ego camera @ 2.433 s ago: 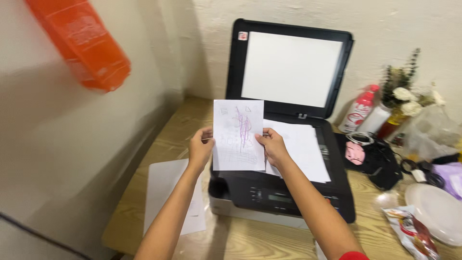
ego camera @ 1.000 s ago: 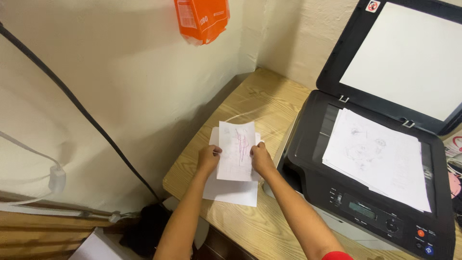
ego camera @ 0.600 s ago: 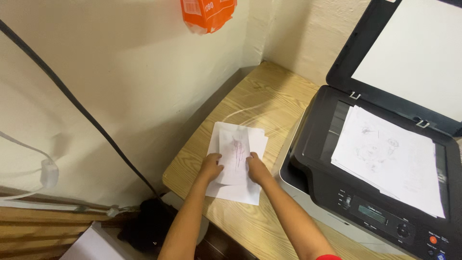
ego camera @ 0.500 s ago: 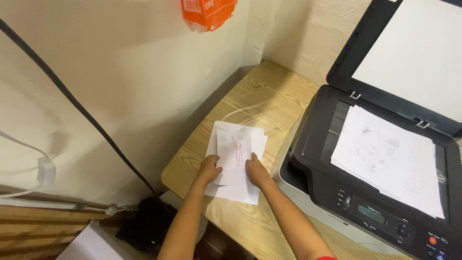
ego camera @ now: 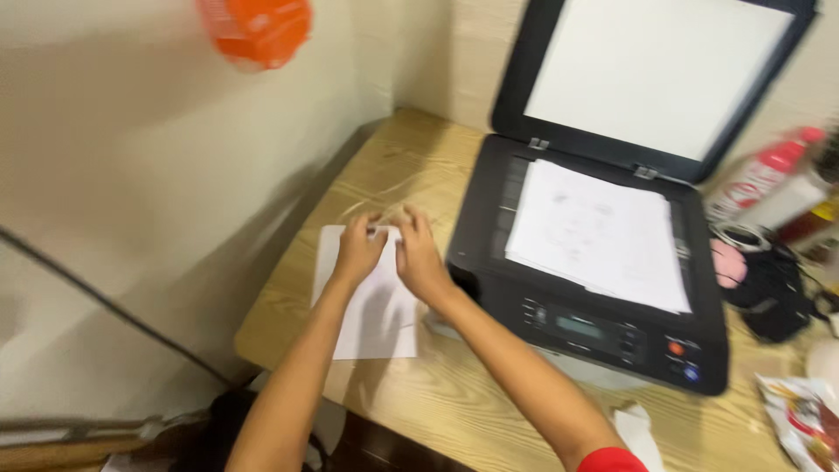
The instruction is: The person opens the printer scanner lid, removes printed sheets from the scanner glass, stacks them on the desk, and wipes the scanner glass with a tissue.
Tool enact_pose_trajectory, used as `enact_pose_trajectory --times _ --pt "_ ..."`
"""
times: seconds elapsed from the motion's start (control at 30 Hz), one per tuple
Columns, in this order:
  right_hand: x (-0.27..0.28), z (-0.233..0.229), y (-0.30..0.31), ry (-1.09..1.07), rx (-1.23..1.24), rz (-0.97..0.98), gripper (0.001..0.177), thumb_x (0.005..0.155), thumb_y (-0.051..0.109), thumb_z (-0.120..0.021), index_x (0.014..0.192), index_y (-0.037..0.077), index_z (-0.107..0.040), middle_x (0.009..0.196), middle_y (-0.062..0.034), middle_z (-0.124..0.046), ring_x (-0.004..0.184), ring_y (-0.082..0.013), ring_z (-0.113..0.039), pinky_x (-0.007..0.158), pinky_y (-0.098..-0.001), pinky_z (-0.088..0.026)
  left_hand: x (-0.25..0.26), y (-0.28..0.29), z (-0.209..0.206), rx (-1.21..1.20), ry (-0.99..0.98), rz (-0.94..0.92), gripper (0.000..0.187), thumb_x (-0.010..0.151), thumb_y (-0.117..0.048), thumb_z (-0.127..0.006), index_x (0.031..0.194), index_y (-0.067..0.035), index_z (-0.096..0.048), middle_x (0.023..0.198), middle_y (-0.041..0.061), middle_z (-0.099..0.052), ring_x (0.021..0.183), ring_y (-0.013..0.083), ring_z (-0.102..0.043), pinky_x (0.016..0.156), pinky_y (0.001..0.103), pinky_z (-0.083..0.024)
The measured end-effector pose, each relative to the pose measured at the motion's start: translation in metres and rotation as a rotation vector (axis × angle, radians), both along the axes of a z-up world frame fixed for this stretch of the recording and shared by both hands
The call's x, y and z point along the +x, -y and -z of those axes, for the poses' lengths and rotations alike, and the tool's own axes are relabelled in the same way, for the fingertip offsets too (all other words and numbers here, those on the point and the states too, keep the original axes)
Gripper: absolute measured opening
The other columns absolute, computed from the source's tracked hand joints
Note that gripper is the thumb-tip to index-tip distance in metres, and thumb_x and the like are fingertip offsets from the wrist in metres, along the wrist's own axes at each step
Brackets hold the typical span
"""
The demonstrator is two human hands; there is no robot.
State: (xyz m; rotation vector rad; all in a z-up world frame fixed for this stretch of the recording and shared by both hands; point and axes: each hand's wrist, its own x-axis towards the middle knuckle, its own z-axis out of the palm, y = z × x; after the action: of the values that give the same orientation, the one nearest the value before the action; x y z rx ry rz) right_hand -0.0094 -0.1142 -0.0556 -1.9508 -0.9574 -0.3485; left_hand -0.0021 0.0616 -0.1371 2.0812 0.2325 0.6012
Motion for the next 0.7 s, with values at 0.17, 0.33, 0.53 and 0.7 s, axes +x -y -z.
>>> enact_pose_trajectory --times 0.17,0.33,0.53,0.7 --pt "0.034 -0.062 0.093 0.176 0.075 0.245 0.027 0.089 -0.002 -0.065 0.117 0.001 -0.064 0.133 -0.0218 -0.054 0.126 -0.0415 -0.053 0.110 -0.0481 -0.042 0.036 0.101 -0.075 -0.094 0.111 0.203 0.029 0.089 -0.009 -0.069 0.117 -0.003 -0.066 0.115 0.015 -0.070 0.097 0.0277 -0.073 0.078 0.037 -0.059" --pt "0.073 -0.066 0.208 0.065 -0.041 0.524 0.028 0.087 0.007 -0.071 0.115 0.004 -0.066 0.124 -0.0165 -0.059 0.123 -0.0359 -0.052 0.108 -0.0469 -0.040 0.049 0.193 -0.102 0.068 0.123 0.255 0.025 0.089 -0.009 -0.069 0.113 -0.002 -0.069 0.108 0.017 -0.071 0.100 0.0320 -0.068 0.090 0.040 -0.055" --pt "0.093 -0.052 0.275 -0.334 -0.316 0.774 0.070 0.079 0.027 -0.083 0.137 0.005 -0.051 0.139 -0.0207 -0.046 0.128 -0.0406 -0.041 0.104 -0.0536 -0.039 0.078 0.252 -0.100 0.160 0.004 0.218 0.032 0.086 -0.016 -0.072 0.115 -0.003 -0.070 0.114 0.021 -0.069 0.109 0.0396 -0.061 0.096 0.047 -0.049" --pt "0.094 -0.048 0.282 -0.533 -0.373 0.775 0.096 0.072 0.034 -0.090 0.149 0.007 -0.038 0.143 -0.0217 -0.043 0.134 -0.0395 -0.038 0.109 -0.0553 -0.037 0.089 0.265 -0.093 0.128 -0.083 0.146 0.033 0.085 -0.016 -0.071 0.115 -0.003 -0.070 0.114 0.022 -0.069 0.110 0.0398 -0.061 0.095 0.047 -0.049"
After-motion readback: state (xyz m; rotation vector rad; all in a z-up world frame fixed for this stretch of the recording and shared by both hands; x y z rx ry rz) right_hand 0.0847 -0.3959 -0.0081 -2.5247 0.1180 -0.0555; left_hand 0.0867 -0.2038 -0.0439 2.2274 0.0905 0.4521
